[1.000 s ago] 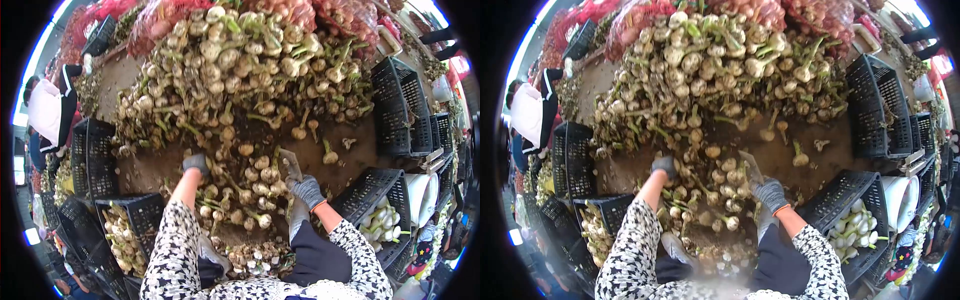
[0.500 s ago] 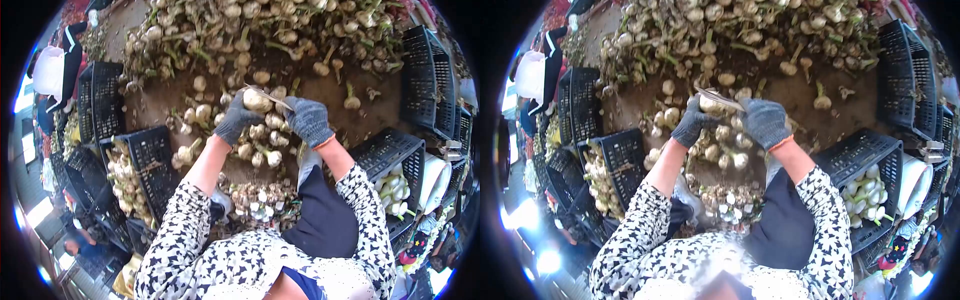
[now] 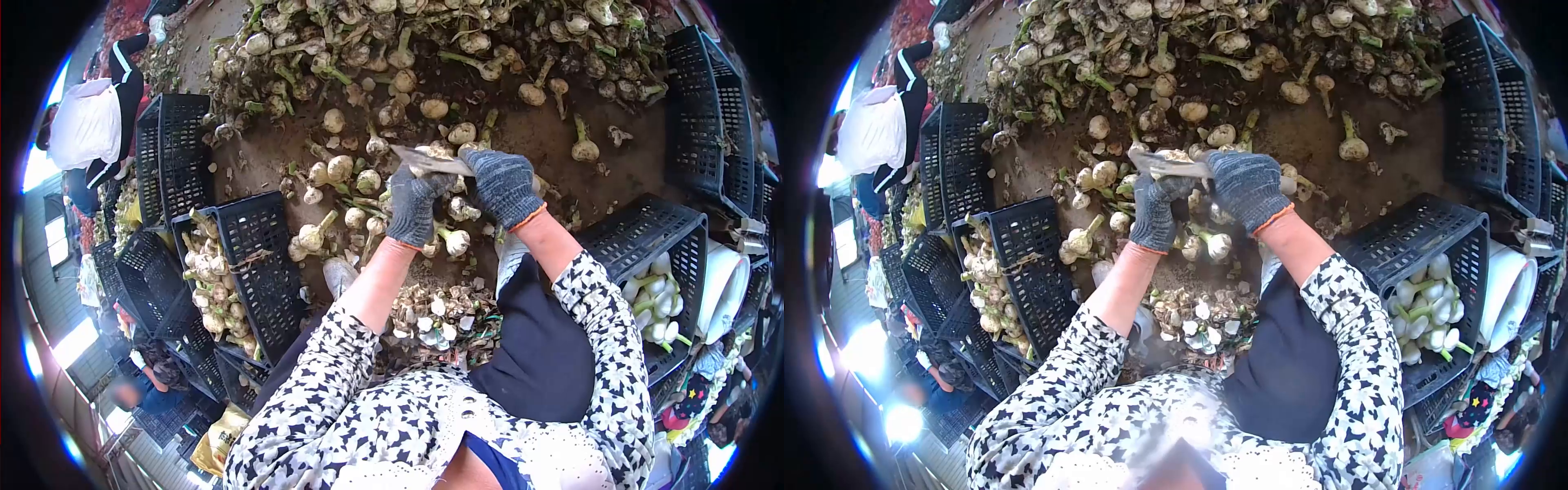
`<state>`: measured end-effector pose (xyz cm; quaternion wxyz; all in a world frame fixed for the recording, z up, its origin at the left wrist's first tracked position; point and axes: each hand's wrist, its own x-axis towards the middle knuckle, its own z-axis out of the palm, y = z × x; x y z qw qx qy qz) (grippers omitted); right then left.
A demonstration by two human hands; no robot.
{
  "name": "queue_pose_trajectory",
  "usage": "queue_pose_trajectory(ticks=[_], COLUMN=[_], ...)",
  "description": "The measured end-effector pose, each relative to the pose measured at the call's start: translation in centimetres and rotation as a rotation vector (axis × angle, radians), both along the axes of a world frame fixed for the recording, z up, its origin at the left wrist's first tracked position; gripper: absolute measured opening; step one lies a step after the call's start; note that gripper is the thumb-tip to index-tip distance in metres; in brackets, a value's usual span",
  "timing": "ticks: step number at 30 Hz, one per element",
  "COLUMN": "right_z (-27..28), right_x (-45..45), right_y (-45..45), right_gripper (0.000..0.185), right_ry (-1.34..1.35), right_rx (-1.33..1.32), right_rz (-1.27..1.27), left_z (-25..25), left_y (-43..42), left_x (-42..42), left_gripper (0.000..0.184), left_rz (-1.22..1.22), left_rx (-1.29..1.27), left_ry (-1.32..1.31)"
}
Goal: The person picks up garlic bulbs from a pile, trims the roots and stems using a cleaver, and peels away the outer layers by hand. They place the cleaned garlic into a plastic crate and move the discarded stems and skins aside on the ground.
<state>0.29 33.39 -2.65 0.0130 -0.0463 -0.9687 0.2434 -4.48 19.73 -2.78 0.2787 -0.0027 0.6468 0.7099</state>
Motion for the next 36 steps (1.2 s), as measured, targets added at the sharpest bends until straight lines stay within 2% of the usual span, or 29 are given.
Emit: queue_pose_trajectory(ticks=[1,2,4,5,6,7,8,9,10,12,13,14,16,17,18,20,21,24,25,26,28,29,30,31,32,33,34,35,36], right_z=[-2.2,-4.0,-7.0,-6.8,-3.2,-9.7,-12.5,-12.9,-12.9,-7.0,-3.3,-1.6,-3.0,-2.3,-1.6,-1.7,-1.8,-2.1,-2.1,-2.1,-2.2,-1.4,-4.6,-5.3,-5.7,-5.5,-4.9,-4.4,-4.1], right_x=[0.0,0.9,2.4,2.6,1.6,2.1,1.5,0.4,1.3,1.2,0.9,1.1,1.7,1.7,1.7,1.7,1.7,1.7,1.8,1.7,1.6,0.8,0.9,2.2,2.4,2.1,2.2,2.1,1.6], right_y=[0.9,3.2,7.0,5.3,2.4,0.8,0.2,-0.6,-0.6,-0.1,-0.1,-0.3,-0.5,-0.4,-0.4,0.3,0.6,0.8,0.8,0.9,1.4,2.0,2.9,3.7,4.1,3.9,3.8,3.8,3.8], right_gripper=[0.025,0.025,0.019,0.016,0.019,0.021,0.022,0.023,0.023,0.023,0.022,0.022,0.023,0.021,0.02,0.017,0.015,0.014,0.016,0.016,0.017,0.022,0.027,0.029,0.03,0.03,0.03,0.03,0.03], right_ry=[-0.148,-0.144,-0.457,-0.381,-0.325,-0.109,0.006,0.131,0.024,-0.086,-0.164,-0.247,-0.071,-0.044,-0.017,0.048,0.116,0.15,0.121,0.121,-0.114,-0.414,-0.61,-0.552,-0.481,-0.476,-0.493,-0.504,-0.5], right_rx=[0.064,0.064,-0.162,-0.02,-0.259,-0.041,0.062,0.176,-0.286,-0.735,-0.606,-0.48,-0.383,-0.328,-0.272,-0.239,-0.209,-0.174,-0.138,-0.14,-0.047,-0.011,-0.026,-0.092,-0.154,-0.16,-0.217,-0.269,-0.272], right_rz=[-0.073,-0.082,-0.337,-0.2,-0.364,-0.118,0.011,0.127,0.061,-0.005,-0.157,-0.309,-0.225,-0.2,-0.174,-0.166,-0.163,-0.147,-0.14,-0.134,-0.008,0.028,0.019,-0.104,-0.211,-0.188,-0.299,-0.414,-0.407], left_z=[1.0,2.6,4.3,4.0,3.7,3.0,1.7,1.3,1.0,1.8,1.3,3.6,2.2,2.7,2.5,1.4,0.8,0.5,0.7,0.6,0.4,2.4,4.2,6.4,8.7,7.5,8.3,8.2,8.0], left_y=[0.6,1.3,1.3,1.6,2.0,2.4,2.9,2.8,2.1,1.6,1.4,1.4,0.6,0.1,0.0,-0.4,-0.6,-0.8,-1.2,-1.5,-2.3,-2.4,-2.6,-3.2,-4.6,-8.3,-11.0,-14.7,-16.4], left_x=[0.7,1.3,1.4,1.0,0.6,0.8,0.4,0.1,0.2,-0.5,-0.3,-0.2,-0.2,-0.4,-0.4,-0.2,0.0,0.7,0.4,0.2,0.1,-0.5,-0.6,-1.4,-2.4,-3.3,-4.6,-6.1,-7.0], left_gripper=[0.036,0.05,0.056,0.057,0.057,0.058,0.06,0.06,0.06,0.058,0.055,0.05,0.044,0.037,0.037,0.029,0.029,0.035,0.044,0.044,0.044,0.041,0.037,0.034,0.031,0.032,0.033,0.043,0.052], left_rz=[0.023,0.047,-0.099,-0.069,-0.032,-0.011,0.017,-0.051,-0.061,-0.235,-0.189,-0.147,-0.01,0.035,0.037,-0.015,-0.096,-0.156,-0.248,-0.242,-0.374,-0.509,-0.517,-0.58,-0.542,-0.457,-0.524,-0.757,-0.906], left_rx=[0.129,0.255,-0.04,-0.012,0.016,0.019,0.023,0.062,0.047,-0.5,-0.264,0.026,0.264,0.329,0.328,0.096,-0.05,0.02,-0.027,-0.028,-0.139,-0.141,-0.168,-0.336,-0.476,-0.581,-0.791,-1.106,-1.297], left_ry=[-0.078,-0.161,0.297,0.184,0.072,0.12,0.186,0.226,0.215,0.744,0.316,-0.251,-0.438,-0.619,-0.621,-0.659,-0.505,-0.369,-0.422,-0.421,-0.335,-0.236,-0.271,-0.035,0.046,0.199,0.247,0.406,0.324])
